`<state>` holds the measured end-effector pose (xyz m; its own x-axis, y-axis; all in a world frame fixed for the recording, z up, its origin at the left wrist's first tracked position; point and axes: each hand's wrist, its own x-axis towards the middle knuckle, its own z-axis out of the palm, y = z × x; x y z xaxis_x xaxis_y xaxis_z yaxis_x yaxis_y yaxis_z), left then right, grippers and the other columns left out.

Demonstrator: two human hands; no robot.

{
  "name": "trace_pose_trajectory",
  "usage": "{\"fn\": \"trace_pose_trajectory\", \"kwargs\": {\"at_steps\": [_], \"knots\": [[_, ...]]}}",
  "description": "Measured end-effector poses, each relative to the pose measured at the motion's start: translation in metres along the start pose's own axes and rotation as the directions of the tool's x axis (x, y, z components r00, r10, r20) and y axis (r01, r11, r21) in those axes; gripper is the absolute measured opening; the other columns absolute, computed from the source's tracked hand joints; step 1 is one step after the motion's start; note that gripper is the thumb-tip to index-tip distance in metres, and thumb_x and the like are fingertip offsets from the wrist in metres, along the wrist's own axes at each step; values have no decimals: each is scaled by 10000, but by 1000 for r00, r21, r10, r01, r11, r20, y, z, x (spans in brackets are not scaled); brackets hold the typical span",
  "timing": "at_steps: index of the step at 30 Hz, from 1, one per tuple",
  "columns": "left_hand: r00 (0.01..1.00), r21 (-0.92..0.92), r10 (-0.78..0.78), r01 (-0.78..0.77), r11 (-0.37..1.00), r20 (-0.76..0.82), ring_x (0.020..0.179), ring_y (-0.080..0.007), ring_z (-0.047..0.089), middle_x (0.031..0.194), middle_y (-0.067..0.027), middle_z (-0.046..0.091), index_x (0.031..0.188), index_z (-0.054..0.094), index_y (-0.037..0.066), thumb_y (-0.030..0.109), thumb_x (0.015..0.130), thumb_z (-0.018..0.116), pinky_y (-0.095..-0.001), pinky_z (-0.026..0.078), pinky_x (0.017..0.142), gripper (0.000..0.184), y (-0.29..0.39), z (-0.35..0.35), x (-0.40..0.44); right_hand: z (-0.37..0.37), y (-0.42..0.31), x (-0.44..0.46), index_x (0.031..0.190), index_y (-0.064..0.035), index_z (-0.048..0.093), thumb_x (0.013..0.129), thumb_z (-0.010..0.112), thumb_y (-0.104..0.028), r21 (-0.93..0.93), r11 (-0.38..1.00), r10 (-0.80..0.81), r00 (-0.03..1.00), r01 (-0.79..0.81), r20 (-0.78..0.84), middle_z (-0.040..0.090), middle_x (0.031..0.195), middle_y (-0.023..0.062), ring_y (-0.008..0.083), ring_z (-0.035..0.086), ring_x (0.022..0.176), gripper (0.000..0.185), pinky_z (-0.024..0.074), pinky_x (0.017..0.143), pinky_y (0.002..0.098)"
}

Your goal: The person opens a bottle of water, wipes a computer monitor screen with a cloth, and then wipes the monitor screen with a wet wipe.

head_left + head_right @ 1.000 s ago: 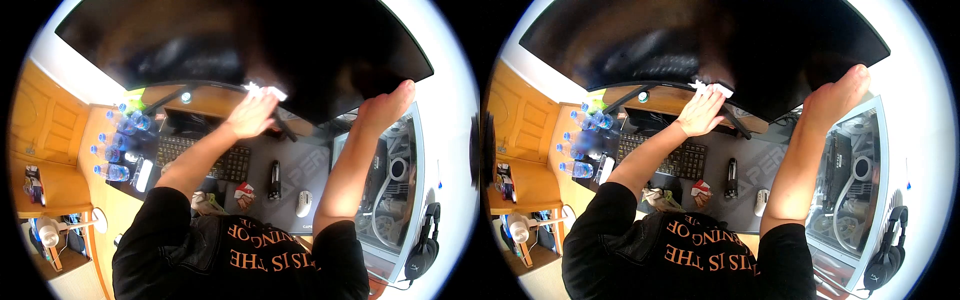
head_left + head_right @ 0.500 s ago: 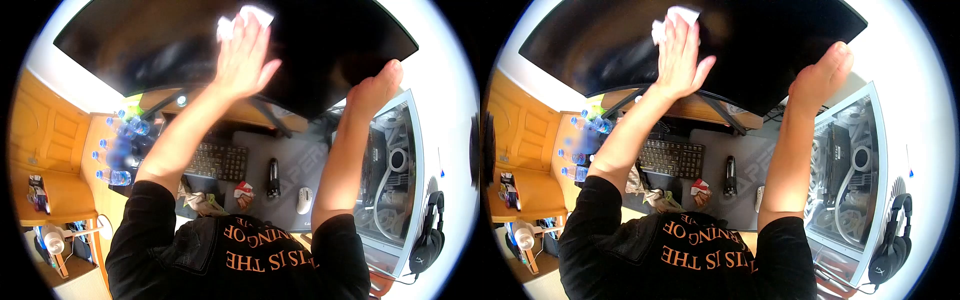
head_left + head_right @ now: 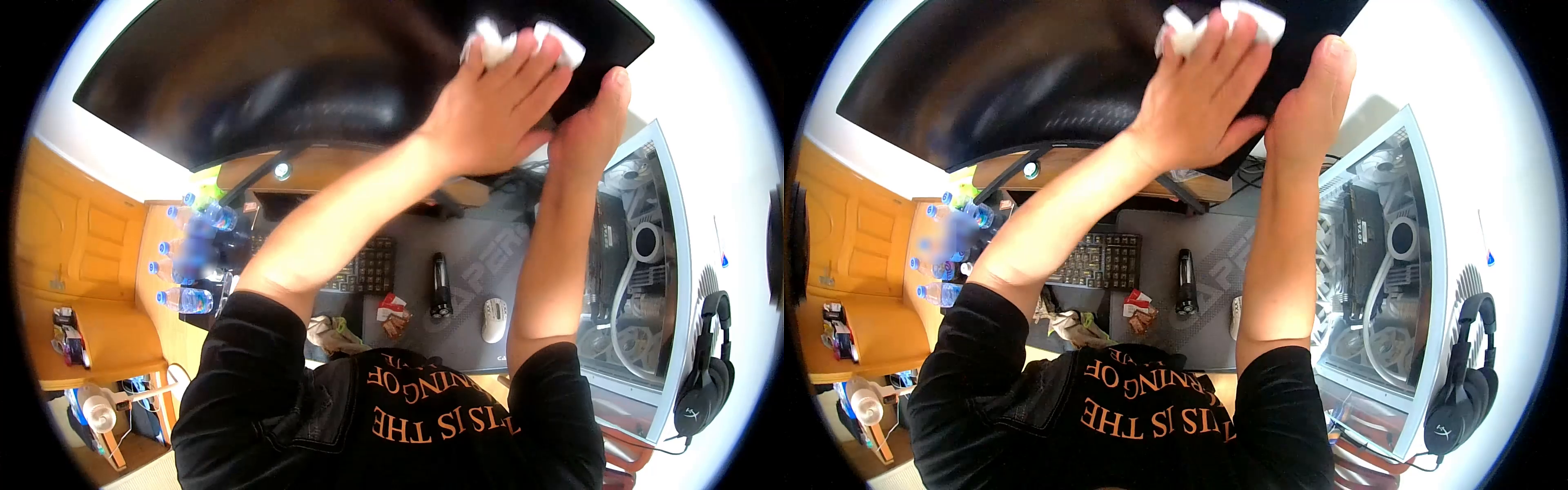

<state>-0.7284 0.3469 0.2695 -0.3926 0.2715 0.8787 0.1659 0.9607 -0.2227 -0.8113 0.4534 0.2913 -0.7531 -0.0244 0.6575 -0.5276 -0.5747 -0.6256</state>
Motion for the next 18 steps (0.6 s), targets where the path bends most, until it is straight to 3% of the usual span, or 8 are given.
{"fn": "trace_pose_trajectory", "kwargs": {"at_steps": [2,7,8,10,13,16,18], "knots": [[965,28,39,-48,998,259,1273,-343,358,1403,-155,376,1334,440,84,441,756,636,-596,328,931,706,11,5,-23,1,-1,0,1149,-28,503,985,393,-294,-18,1000,-20,1000,20,7,569,1086,74,184,535,1018,331,418,909,337],[821,-192,231,-151,970,522,1316,-255,348,1424,-102,383,1358,433,153,380,851,575,-517,320,1007,574,5,31,-116,-4,-3,-2,1119,-37,523,949,468,-334,-121,993,-6,1000,4,-15,554,1043,41,162,514,966,346,404,890,315],[786,-211,272,-183,960,555,1317,-250,347,1433,-102,375,1363,429,156,375,863,561,-505,311,1019,562,-1,34,-134,-1,-3,-3,1039,-52,508,957,463,-335,-114,993,-31,999,29,-11,492,961,11,130,444,891,298,364,825,284],[741,-244,322,-217,945,590,1322,-244,344,1453,-101,357,1373,420,159,364,884,534,-483,293,1039,542,-12,34,-152,3,-4,-4,881,-83,477,973,454,-338,-98,992,-79,997,78,-1,367,798,-50,64,305,742,273,283,693,222],[714,-285,368,-240,928,596,1333,-243,336,1481,-104,332,1384,407,118,350,904,506,-451,283,1050,542,-24,27,-153,1,-2,-2,890,-85,486,972,455,-338,-86,989,-116,992,119,41,371,798,-51,60,306,742,268,281,695,220],[726,-214,348,-274,937,593,1331,-249,343,1477,-111,340,1375,412,73,363,896,514,-437,297,1034,570,-31,15,-134,-2,-2,0,1090,-48,525,967,465,-284,-48,997,-54,998,55,26,544,1017,33,149,504,954,274,396,888,293],[782,-129,274,-244,961,560,1327,-280,347,1465,-130,353,1363,427,50,393,867,541,-457,316,1011,614,-30,1,-104,-4,-1,2,1093,-49,525,970,460,-274,-45,998,-38,998,40,43,548,1018,32,149,510,952,265,398,890,294]]}}
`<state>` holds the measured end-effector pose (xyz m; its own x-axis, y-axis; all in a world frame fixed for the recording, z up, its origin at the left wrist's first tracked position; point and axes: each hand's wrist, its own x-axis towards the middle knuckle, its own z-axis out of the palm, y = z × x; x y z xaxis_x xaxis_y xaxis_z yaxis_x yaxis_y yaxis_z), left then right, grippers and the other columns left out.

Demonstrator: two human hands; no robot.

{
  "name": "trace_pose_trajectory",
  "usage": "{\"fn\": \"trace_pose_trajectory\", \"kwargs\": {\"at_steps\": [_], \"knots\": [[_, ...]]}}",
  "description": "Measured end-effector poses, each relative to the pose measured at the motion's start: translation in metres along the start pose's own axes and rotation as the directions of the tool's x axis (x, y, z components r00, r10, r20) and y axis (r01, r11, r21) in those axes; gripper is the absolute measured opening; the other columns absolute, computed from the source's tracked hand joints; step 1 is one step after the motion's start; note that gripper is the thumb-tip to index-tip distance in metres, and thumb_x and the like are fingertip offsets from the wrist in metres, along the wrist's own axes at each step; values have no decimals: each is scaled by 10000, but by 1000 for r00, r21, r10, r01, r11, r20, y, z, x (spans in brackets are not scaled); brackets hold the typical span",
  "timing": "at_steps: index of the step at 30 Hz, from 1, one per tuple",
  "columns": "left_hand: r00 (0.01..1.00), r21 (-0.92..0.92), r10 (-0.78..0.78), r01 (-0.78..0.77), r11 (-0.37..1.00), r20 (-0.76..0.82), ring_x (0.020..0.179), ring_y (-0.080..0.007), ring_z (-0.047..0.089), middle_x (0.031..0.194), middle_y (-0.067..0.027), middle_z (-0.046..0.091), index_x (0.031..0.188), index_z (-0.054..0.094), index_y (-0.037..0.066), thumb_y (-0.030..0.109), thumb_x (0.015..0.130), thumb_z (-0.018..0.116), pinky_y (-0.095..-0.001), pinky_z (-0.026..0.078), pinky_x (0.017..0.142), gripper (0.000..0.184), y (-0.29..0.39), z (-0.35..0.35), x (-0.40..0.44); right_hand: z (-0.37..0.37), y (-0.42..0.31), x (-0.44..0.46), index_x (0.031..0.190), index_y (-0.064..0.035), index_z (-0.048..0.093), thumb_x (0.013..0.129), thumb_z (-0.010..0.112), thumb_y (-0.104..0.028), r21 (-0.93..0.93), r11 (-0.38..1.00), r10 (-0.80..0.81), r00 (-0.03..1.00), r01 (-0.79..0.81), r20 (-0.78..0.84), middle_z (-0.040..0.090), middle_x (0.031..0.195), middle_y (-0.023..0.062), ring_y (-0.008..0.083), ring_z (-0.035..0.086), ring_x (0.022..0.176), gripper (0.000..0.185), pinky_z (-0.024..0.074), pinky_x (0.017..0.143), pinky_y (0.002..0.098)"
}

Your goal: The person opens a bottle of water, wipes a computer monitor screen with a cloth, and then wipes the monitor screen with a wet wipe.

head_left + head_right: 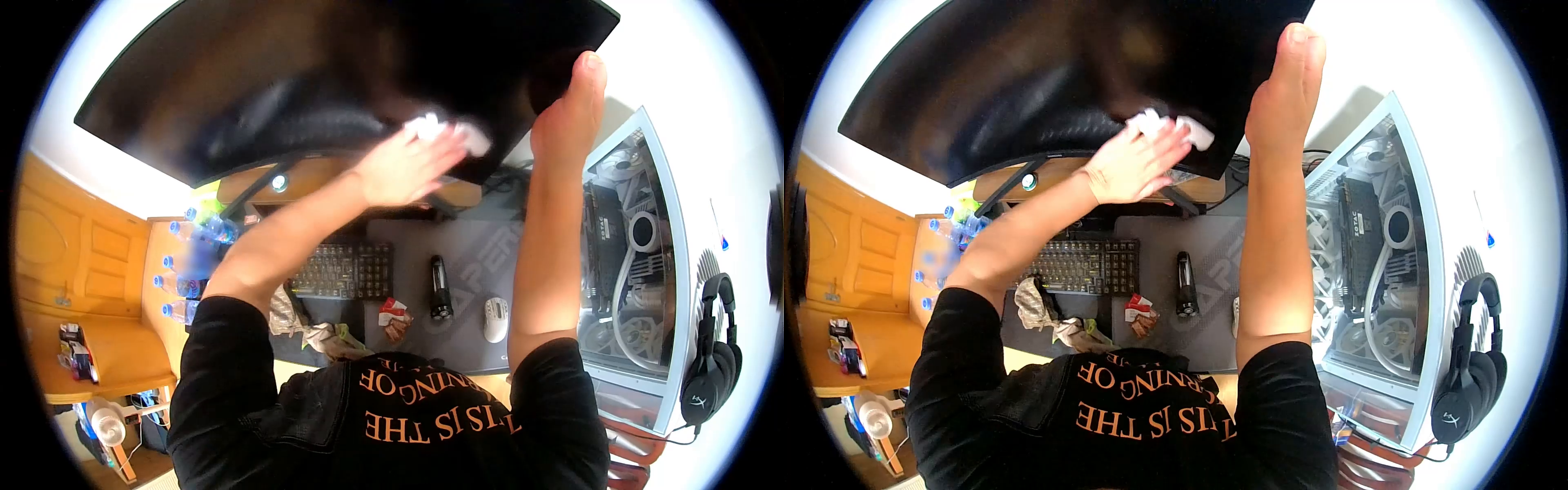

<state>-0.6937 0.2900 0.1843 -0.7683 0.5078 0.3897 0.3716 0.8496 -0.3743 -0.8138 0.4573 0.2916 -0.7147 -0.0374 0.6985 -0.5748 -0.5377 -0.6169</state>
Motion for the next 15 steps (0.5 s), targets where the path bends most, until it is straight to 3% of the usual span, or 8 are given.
{"fn": "trace_pose_trajectory", "kwargs": {"at_steps": [4,6,7,8,9,12,14,15], "knots": [[949,102,-32,67,993,-312,1326,-308,335,1456,-137,358,1336,456,47,419,828,571,-493,308,1002,639,-21,-58,46,-1,2,2,1125,-48,527,980,426,-289,104,994,23,999,-27,42,572,1078,46,158,533,1011,299,404,916,309],[909,90,-52,98,991,-414,1339,-296,312,1450,-122,364,1321,466,50,412,798,597,-508,301,995,650,-24,-94,75,3,0,3,1167,-40,518,997,365,-345,273,953,123,991,-132,53,576,1163,67,175,536,1088,381,401,950,323],[860,39,-40,70,997,-508,1315,-267,353,1438,-110,386,1317,469,55,383,769,636,-490,311,995,660,-27,-103,89,4,-8,4,1196,-22,501,999,290,-455,269,941,204,979,-203,25,565,1214,98,200,529,1128,521,395,970,326],[802,-11,-36,37,999,-596,1291,-238,393,1426,-98,409,1314,472,61,354,741,676,-471,322,994,675,-28,-114,102,0,-8,4,1197,-16,497,993,271,-485,300,931,199,978,-210,65,563,1214,106,206,529,1126,559,393,972,326],[880,87,-27,77,993,-474,1278,-420,386,1425,-291,328,1315,421,-40,309,798,623,-565,361,953,655,-25,-138,112,-5,-6,3,1197,-11,493,987,252,-515,329,918,196,975,-220,105,561,1214,114,211,530,1125,597,391,973,326],[774,74,-34,103,992,-633,1311,-360,370,1431,-264,342,1282,456,-53,318,804,618,-549,370,955,627,-15,-130,128,-17,-1,6,1203,6,492,958,178,-608,352,896,232,961,-270,147,571,1202,146,232,538,1118,732,387,981,337],[787,-19,-84,91,996,-611,1244,-324,421,1367,-203,425,1259,494,-24,270,798,620,-493,363,958,561,-5,-122,126,-20,-5,6,1221,10,490,954,159,-617,379,875,220,946,-300,240,581,1200,147,238,539,1125,758,385,987,343],[810,50,-94,150,987,-578,1258,-273,416,1390,-142,425,1281,486,21,320,772,635,-479,341,973,608,3,-105,123,-21,-6,2,1253,8,483,947,141,-629,376,866,287,944,-329,165,592,1200,141,255,540,1138,785,381,1002,344]]}}
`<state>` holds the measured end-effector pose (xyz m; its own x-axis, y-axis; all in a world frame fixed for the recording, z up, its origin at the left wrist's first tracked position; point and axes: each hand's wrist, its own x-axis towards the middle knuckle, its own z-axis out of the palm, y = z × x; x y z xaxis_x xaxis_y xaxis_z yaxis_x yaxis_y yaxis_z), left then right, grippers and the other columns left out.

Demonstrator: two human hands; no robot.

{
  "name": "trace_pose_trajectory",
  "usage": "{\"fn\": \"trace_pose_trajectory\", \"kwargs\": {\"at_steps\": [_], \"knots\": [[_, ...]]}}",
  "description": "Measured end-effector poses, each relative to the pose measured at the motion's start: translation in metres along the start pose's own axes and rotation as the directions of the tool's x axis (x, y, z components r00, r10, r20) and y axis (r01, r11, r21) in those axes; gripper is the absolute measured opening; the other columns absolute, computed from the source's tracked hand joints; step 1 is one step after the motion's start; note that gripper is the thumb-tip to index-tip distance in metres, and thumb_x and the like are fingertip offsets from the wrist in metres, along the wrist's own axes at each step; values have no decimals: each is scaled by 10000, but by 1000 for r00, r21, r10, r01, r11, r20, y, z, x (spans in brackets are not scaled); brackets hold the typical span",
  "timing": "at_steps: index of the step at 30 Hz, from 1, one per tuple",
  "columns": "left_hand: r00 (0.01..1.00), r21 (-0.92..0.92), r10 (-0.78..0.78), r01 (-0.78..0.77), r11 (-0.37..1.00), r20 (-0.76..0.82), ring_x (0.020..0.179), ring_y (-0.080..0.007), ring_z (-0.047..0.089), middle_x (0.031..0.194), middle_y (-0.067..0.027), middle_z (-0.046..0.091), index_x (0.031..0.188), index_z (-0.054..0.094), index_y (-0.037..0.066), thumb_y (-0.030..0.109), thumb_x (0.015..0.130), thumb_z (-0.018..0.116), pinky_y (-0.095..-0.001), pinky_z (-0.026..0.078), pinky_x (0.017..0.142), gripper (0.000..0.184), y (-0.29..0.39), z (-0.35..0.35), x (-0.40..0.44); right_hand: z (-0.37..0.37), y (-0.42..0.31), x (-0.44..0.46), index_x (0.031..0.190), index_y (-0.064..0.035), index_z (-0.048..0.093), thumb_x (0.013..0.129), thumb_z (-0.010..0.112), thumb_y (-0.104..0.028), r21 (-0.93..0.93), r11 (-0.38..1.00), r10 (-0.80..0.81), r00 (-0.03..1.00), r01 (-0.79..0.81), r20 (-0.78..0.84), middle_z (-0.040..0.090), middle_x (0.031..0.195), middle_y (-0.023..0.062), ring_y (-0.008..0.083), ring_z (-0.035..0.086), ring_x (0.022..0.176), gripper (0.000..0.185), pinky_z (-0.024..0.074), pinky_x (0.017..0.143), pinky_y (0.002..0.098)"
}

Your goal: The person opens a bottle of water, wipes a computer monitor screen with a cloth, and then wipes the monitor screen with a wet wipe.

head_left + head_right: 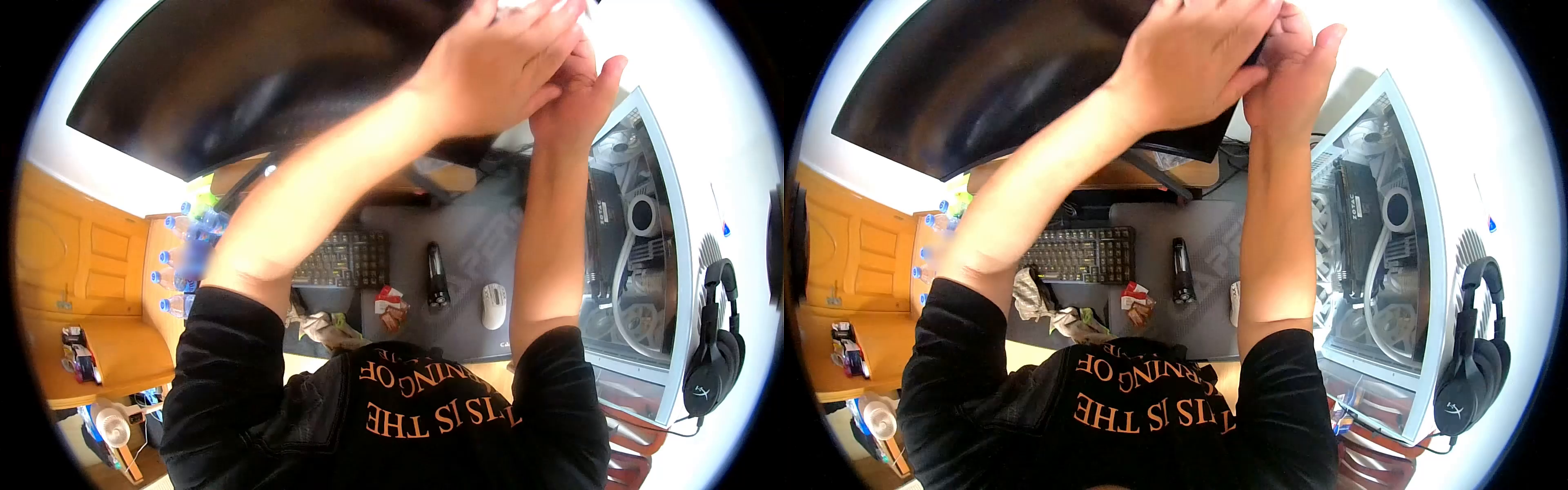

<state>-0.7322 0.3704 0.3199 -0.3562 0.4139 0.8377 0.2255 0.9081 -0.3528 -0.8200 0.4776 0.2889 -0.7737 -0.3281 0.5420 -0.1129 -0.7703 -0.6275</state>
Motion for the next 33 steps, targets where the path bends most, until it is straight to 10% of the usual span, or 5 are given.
{"fn": "trace_pose_trajectory", "kwargs": {"at_steps": [12,20,24,30,33], "knots": [[860,-119,51,12,993,508,1315,-225,348,1436,-66,392,1355,452,86,342,827,586,-445,275,1035,602,56,61,-182,-43,13,17,1312,-6,472,956,118,-603,358,912,-23,849,-198,528,512,1348,141,301,423,1278,780,234,1102,407],[835,-29,-108,146,989,540,1315,-269,362,1385,-138,435,1352,430,47,372,869,529,-536,230,1071,590,26,49,-224,8,0,-1,1314,15,462,990,93,-512,302,942,16,917,-148,398,508,1341,170,318,437,1263,720,269,1086,414],[668,210,-441,401,892,600,1222,-373,415,1322,-248,434,1334,391,-22,430,811,571,-632,226,1006,714,-18,9,-228,27,4,-10,1315,2,463,997,80,-487,-98,994,-63,987,49,-145,504,1349,156,304,417,1290,698,243,1105,417],[726,354,-683,619,701,84,1388,-459,168,1472,-308,224,1407,271,-70,374,857,546,-632,120,1079,759,-102,-33,-302,18,8,-8,1311,-57,509,997,78,-496,-129,988,-106,986,90,-128,526,1348,100,285,398,1326,691,202,1130,450],[693,412,-716,680,607,-89,1402,-468,98,1486,-337,147,1439,177,-83,375,891,490,-583,90,1111,780,-137,-56,-330,-23,5,3,1278,-11,500,1015,108,-433,219,974,-25,932,-59,363,555,1298,128,262,464,1265,634,299,1090,408]]}}
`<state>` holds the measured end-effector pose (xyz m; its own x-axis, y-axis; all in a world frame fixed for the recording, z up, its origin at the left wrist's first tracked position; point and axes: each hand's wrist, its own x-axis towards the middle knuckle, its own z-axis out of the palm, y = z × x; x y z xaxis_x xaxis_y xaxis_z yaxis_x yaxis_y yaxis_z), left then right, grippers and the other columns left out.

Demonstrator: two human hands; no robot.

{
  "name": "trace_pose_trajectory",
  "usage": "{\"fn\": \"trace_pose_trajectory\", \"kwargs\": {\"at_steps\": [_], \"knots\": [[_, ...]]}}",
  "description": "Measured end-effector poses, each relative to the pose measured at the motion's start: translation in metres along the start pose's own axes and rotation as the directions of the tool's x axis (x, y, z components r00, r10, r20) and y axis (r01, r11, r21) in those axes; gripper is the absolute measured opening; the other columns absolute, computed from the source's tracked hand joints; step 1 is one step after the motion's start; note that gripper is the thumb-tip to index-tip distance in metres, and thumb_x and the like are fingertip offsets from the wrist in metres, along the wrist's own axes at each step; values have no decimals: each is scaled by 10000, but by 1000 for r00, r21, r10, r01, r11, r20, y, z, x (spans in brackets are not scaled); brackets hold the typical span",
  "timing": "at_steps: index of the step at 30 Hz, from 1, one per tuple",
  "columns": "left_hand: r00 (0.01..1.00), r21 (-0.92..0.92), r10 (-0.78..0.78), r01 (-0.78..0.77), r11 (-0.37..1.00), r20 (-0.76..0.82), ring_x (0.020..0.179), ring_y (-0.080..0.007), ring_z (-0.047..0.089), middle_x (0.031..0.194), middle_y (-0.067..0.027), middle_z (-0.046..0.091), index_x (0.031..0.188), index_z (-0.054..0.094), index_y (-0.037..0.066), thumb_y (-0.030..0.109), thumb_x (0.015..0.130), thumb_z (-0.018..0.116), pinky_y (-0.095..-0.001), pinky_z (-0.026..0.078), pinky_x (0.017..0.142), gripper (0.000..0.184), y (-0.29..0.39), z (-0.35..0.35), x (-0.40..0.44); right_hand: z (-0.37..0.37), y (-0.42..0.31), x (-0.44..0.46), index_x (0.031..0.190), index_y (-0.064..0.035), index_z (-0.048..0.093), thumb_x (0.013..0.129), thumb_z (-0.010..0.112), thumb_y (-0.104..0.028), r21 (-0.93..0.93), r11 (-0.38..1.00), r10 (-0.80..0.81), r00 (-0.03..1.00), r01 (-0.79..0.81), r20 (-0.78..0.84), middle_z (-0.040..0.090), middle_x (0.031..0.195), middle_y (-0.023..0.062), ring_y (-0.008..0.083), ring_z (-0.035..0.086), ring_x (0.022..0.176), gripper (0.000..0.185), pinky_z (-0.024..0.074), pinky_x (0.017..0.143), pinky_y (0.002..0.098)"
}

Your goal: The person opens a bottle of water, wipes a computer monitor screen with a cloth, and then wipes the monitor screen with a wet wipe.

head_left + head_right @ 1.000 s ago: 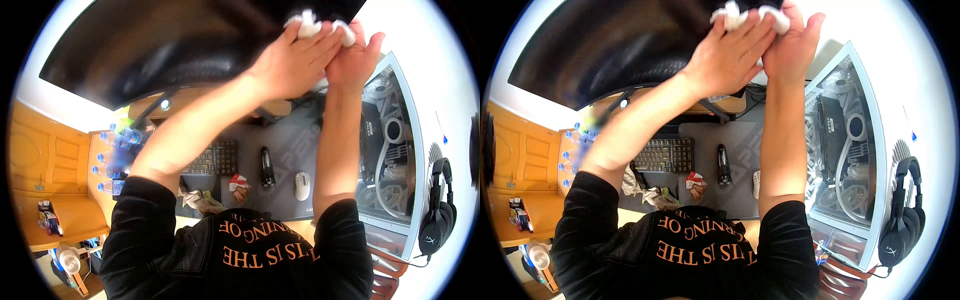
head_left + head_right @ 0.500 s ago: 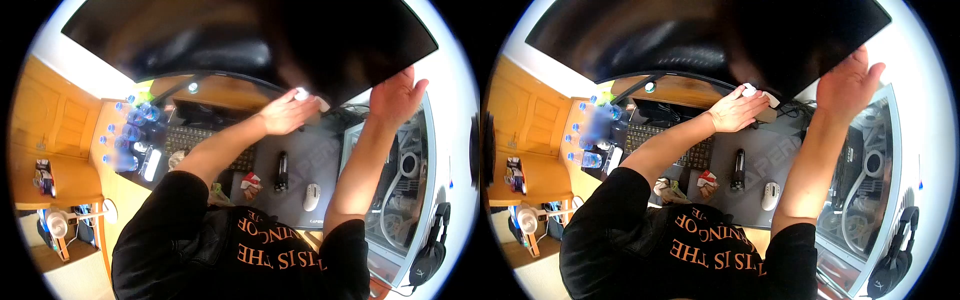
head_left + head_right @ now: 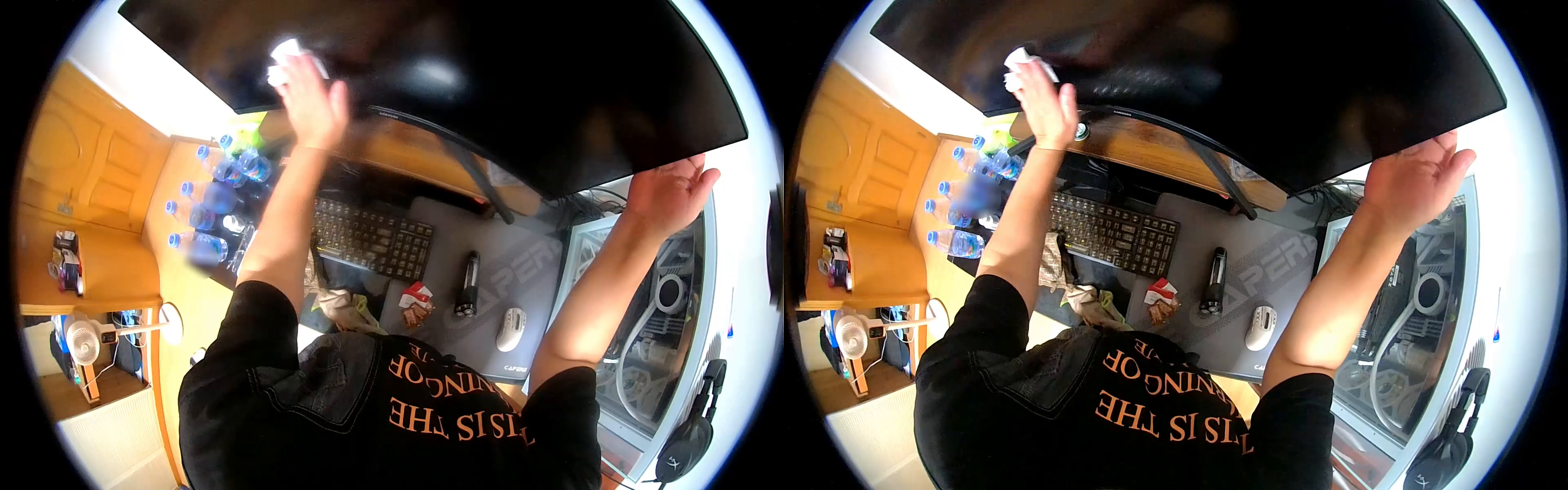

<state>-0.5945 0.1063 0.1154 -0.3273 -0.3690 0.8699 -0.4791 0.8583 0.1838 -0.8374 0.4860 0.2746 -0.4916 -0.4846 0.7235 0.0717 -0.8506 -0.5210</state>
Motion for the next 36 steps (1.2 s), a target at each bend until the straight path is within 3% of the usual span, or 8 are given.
{"fn": "trace_pose_trajectory", "kwargs": {"at_steps": [9,12,17,21,24,27,31,36], "knots": [[917,-316,-353,284,905,-188,1416,-426,-75,1502,-328,-74,1428,74,-130,280,970,380,-439,-29,1152,686,32,-4,38,3,0,0,970,-108,672,1016,140,-454,-96,995,-12,994,1,-109,676,1107,71,235,561,1169,636,345,1060,426],[954,-360,-271,210,909,-129,1420,-411,-85,1509,-316,-81,1430,76,-129,264,960,390,-431,-35,1150,689,93,-1,43,16,5,2,914,-118,667,1018,138,-450,-180,983,-77,959,27,-274,684,1083,66,225,566,1159,632,357,1049,424],[999,-451,39,-20,892,34,1336,-596,67,1435,-437,55,1394,211,-124,290,756,646,-594,100,1099,876,216,-7,33,1,3,-2,1173,-32,554,1026,150,-397,-71,997,-39,996,34,-81,572,1259,135,259,481,1229,564,305,1071,405],[899,-532,422,-300,792,121,1296,-501,263,1386,-349,273,1289,432,-46,384,736,685,-579,228,1058,745,261,-28,24,7,3,-1,1268,0,486,1020,173,-421,76,997,-19,998,15,57,533,1305,151,262,443,1262,580,275,1083,396],[796,-335,565,-483,809,218,1245,-351,368,1347,-219,388,1320,439,11,461,753,641,-564,295,979,751,251,-36,39,54,13,7,1256,-4,498,1023,164,-415,-320,947,-197,827,22,-527,548,1288,149,260,463,1248,579,283,1080,399],[862,-250,469,-420,873,191,1267,-379,357,1380,-247,366,1367,376,4,443,755,638,-598,265,994,798,210,-36,55,4,4,1,1237,-9,515,1026,153,-403,-106,993,-61,991,48,-123,571,1257,151,260,488,1226,575,310,1066,398],[965,-95,257,-251,963,60,1376,-484,166,1467,-353,169,1433,162,-89,370,767,617,-612,111,1083,927,131,-36,79,17,6,2,1188,-16,547,1029,142,-394,-143,988,-82,984,59,-156,591,1229,148,257,509,1205,576,339,1049,396],[964,-80,3,-25,996,-266,1408,-470,59,1503,-333,82,1452,131,-73,300,900,497,-569,15,1113,760,30,-49,108,18,7,1,1136,-16,570,1030,150,-392,-204,977,-97,979,60,-179,605,1204,142,252,514,1197,573,344,1044,391]]}}
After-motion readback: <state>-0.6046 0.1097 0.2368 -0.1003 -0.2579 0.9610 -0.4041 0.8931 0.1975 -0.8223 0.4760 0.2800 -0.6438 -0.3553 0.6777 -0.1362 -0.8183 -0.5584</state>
